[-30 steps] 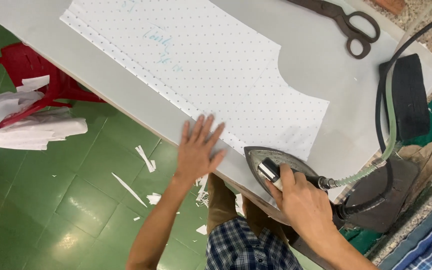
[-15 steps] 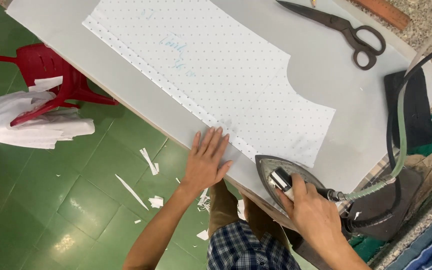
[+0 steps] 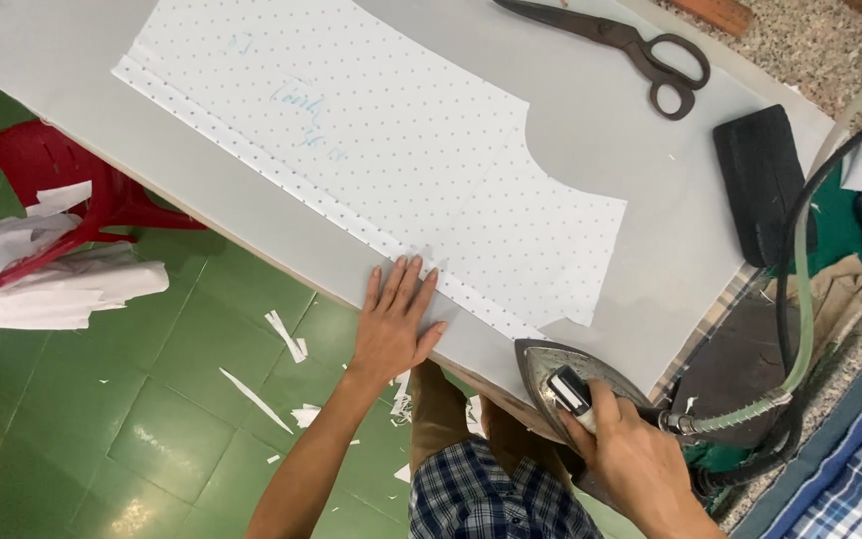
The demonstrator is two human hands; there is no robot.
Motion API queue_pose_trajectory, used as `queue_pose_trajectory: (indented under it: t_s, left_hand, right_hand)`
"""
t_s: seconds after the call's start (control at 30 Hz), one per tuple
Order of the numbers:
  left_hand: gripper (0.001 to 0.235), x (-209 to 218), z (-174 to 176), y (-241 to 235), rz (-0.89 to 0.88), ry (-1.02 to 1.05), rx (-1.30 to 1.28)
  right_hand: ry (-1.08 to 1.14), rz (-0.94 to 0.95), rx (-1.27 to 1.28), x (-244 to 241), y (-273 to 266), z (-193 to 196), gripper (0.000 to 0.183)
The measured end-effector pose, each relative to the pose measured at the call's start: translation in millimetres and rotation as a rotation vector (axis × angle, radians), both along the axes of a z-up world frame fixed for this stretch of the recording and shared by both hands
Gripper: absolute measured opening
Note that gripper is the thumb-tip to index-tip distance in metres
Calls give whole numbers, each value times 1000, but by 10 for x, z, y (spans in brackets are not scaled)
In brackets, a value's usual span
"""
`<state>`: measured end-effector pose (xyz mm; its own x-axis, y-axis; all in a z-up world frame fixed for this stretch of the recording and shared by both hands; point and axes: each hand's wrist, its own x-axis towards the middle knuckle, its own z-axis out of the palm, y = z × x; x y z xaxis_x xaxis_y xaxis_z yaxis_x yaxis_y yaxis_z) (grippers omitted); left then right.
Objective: A person irons a piece of fabric on a cutting table to smooth it out, then uses a wooden ruler to measure the dimensions.
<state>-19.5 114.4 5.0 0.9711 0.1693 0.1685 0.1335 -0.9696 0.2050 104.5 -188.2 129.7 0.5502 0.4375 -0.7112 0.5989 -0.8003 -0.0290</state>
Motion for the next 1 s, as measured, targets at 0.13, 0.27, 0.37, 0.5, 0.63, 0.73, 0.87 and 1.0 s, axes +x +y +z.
queue_pose_trajectory:
  t_s: [0.13,0.27,0.37,0.5,0.63,0.73,0.87,1.0]
  left_hand:
    - [67,-23,-131,7,3,-44,21]
    - [70,-55,-178,-12,24,-57,8]
    - [72,-92,-314,-42,44,-71,-31]
    - [76,-99,-389,-43,64,-62,-49]
    - [78,-109,-399,-51,74,-35,-48]
    - [80,-132,-435,-59,77,-15,-60]
    - [80,-125,-458,-61,86,11,-52]
    - [81,-142,-489,-66,95,40,-51]
  right_hand:
    - [142,-131,-79,285,219,414,61]
    - [-27,-47,92,531,438,547,59]
    - [-251,39,282,726,797,491,56]
    - [-308,93,422,1020,1343,350,44]
    - [-240,157,377,1062,1478,140,42]
    - [-194,146,446,979,1361,196,41]
    - [-163,106,332,915,1087,294,46]
    - [-121,15,226,828,731,344,53]
